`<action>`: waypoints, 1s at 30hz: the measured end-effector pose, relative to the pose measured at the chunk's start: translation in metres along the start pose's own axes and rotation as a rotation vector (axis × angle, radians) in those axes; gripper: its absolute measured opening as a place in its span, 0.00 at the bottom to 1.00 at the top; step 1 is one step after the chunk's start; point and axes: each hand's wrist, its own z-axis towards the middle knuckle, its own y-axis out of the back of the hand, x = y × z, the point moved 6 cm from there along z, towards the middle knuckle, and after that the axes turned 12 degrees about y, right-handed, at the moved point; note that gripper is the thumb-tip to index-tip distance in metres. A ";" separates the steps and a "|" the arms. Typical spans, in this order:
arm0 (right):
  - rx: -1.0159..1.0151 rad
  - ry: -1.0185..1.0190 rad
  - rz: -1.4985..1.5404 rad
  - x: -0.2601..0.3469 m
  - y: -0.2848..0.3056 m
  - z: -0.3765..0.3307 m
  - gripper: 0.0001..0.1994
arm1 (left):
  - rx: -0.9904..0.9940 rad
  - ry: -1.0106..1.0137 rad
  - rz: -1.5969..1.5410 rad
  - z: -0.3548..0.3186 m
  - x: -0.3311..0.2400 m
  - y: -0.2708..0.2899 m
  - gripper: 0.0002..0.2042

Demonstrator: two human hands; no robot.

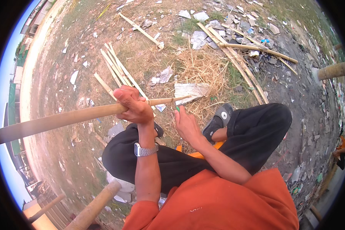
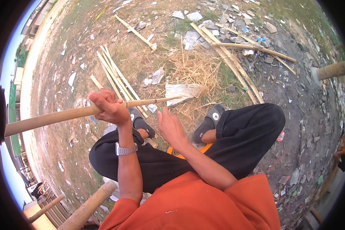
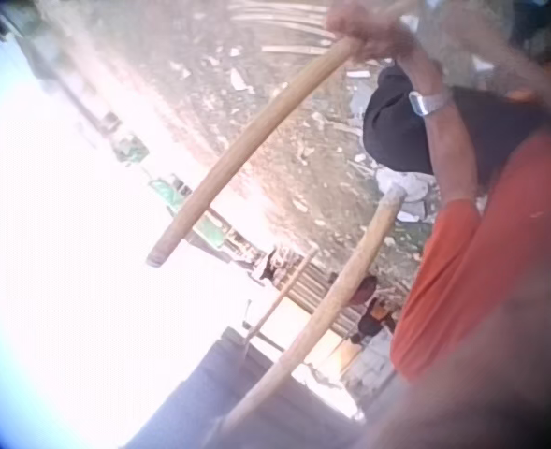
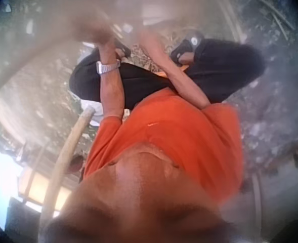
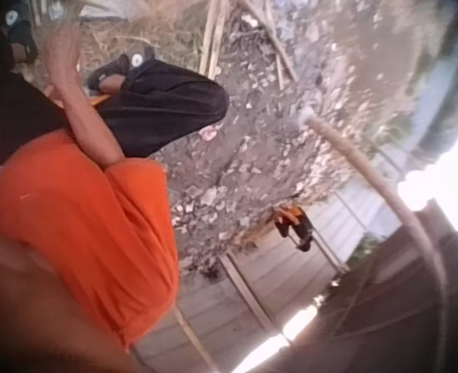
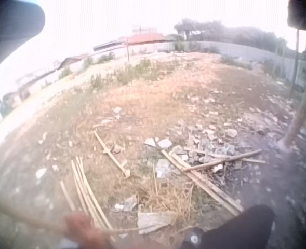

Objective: The person sits on a small stool and uses a green utility knife to sharpen the end of a long bamboo stick. They hold the stick with their left hand and carefully shave the wood with the knife in their right hand, rotating the stick to work on different sides.

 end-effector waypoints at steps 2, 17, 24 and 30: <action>0.002 -0.017 -0.037 -0.007 0.002 0.006 0.11 | -0.013 -0.018 0.047 0.002 0.003 0.002 0.24; -0.086 0.149 0.131 0.050 0.026 0.004 0.09 | 0.127 -0.018 0.025 0.000 0.002 -0.002 0.26; -0.025 0.146 0.026 0.074 0.035 0.002 0.10 | 0.172 -0.076 0.028 -0.001 -0.001 -0.003 0.26; -0.010 0.042 0.004 0.027 0.012 -0.004 0.10 | 0.044 0.048 0.013 -0.002 0.002 0.001 0.25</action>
